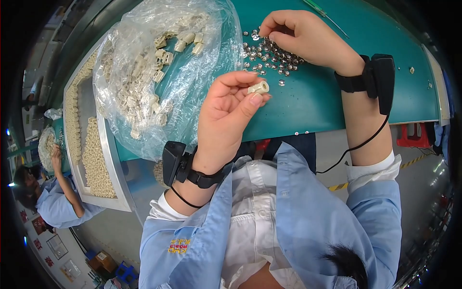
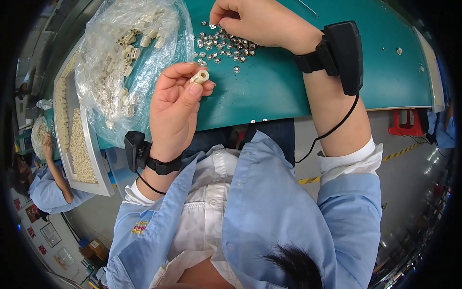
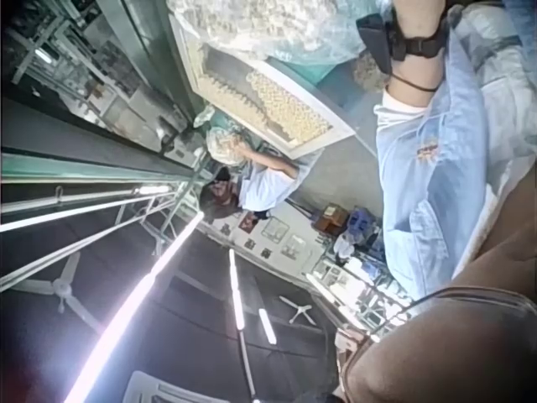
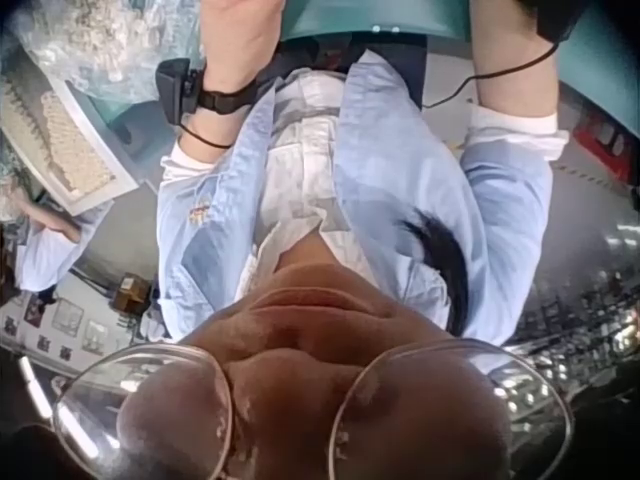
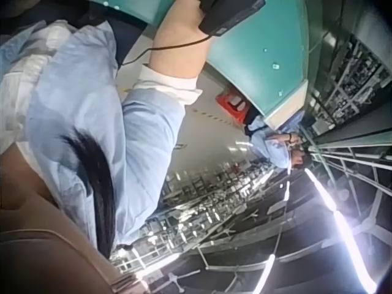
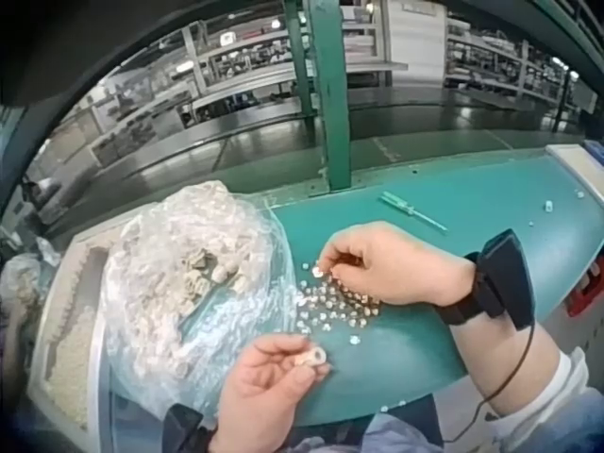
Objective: The person picks up a plastic housing and a metal component by hand, inserts the metal component into the housing, and places the assembled unit into a tray.
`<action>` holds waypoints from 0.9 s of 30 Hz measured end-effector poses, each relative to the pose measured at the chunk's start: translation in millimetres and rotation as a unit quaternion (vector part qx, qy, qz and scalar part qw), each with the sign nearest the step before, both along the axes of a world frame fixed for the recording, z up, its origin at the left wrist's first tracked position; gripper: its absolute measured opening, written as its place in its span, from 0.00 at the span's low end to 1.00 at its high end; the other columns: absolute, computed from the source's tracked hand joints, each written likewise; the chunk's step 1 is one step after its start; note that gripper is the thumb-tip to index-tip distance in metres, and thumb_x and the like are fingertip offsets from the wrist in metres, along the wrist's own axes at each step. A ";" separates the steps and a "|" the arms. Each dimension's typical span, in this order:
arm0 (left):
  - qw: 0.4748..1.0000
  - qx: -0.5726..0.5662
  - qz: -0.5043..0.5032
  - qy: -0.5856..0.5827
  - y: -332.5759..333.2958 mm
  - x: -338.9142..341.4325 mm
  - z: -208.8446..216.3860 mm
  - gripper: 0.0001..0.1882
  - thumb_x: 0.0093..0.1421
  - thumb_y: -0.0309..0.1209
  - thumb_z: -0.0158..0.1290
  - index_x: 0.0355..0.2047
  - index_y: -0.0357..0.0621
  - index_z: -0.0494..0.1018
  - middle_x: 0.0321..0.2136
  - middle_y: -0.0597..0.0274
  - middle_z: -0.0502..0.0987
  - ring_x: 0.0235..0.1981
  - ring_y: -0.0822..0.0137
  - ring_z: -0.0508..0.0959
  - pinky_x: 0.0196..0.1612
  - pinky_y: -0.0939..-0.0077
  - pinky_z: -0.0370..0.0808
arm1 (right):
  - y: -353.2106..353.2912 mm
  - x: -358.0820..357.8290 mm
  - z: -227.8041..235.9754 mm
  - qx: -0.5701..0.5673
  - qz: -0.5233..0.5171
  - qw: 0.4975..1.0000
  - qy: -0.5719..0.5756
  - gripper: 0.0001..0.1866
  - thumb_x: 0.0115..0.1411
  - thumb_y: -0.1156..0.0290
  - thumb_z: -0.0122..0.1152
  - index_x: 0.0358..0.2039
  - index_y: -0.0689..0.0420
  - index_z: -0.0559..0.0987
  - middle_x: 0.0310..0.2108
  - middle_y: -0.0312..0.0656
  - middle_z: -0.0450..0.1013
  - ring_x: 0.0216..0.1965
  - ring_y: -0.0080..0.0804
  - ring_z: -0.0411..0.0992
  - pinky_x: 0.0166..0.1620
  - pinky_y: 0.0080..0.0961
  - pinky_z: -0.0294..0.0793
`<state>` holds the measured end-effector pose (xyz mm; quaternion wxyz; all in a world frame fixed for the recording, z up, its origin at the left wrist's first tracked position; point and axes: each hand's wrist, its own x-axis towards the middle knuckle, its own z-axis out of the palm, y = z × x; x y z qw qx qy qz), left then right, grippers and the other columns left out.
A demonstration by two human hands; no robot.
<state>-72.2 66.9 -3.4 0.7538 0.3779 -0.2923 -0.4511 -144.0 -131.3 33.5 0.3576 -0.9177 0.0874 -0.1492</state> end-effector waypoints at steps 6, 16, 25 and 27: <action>1.000 -0.009 0.000 -0.002 -0.6 -0.6 -1.0 0.14 0.55 0.19 0.47 0.43 0.36 0.62 0.38 0.59 0.70 0.38 0.71 0.72 0.46 0.77 0.69 | -3.7 -0.7 -3.0 0.030 0.023 0.999 0.005 0.07 0.54 0.74 0.52 0.33 0.63 0.74 0.27 0.34 0.71 0.29 0.18 0.67 0.33 0.14 0.67; 1.000 -0.006 -0.006 -0.005 0.4 0.5 -1.3 0.14 0.56 0.19 0.47 0.43 0.36 0.62 0.38 0.59 0.70 0.38 0.71 0.72 0.45 0.78 0.69 | -2.7 -4.5 3.2 0.219 0.033 0.975 0.019 0.07 0.55 0.73 0.53 0.34 0.61 0.74 0.29 0.32 0.71 0.32 0.15 0.67 0.36 0.13 0.67; 1.000 -0.006 -0.001 0.000 1.4 0.4 -2.9 0.14 0.56 0.20 0.47 0.43 0.36 0.62 0.38 0.59 0.69 0.38 0.71 0.72 0.44 0.79 0.69 | 3.3 -9.6 18.7 0.412 0.046 0.909 0.047 0.07 0.57 0.73 0.51 0.35 0.61 0.73 0.29 0.30 0.70 0.28 0.14 0.66 0.32 0.08 0.65; 1.000 -0.002 -0.001 0.003 2.0 0.2 -1.7 0.14 0.56 0.20 0.47 0.43 0.36 0.62 0.39 0.59 0.69 0.39 0.71 0.72 0.45 0.78 0.69 | 5.5 -9.8 15.8 0.426 0.067 0.902 -0.002 0.06 0.56 0.74 0.52 0.33 0.62 0.73 0.27 0.32 0.71 0.26 0.15 0.66 0.30 0.10 0.65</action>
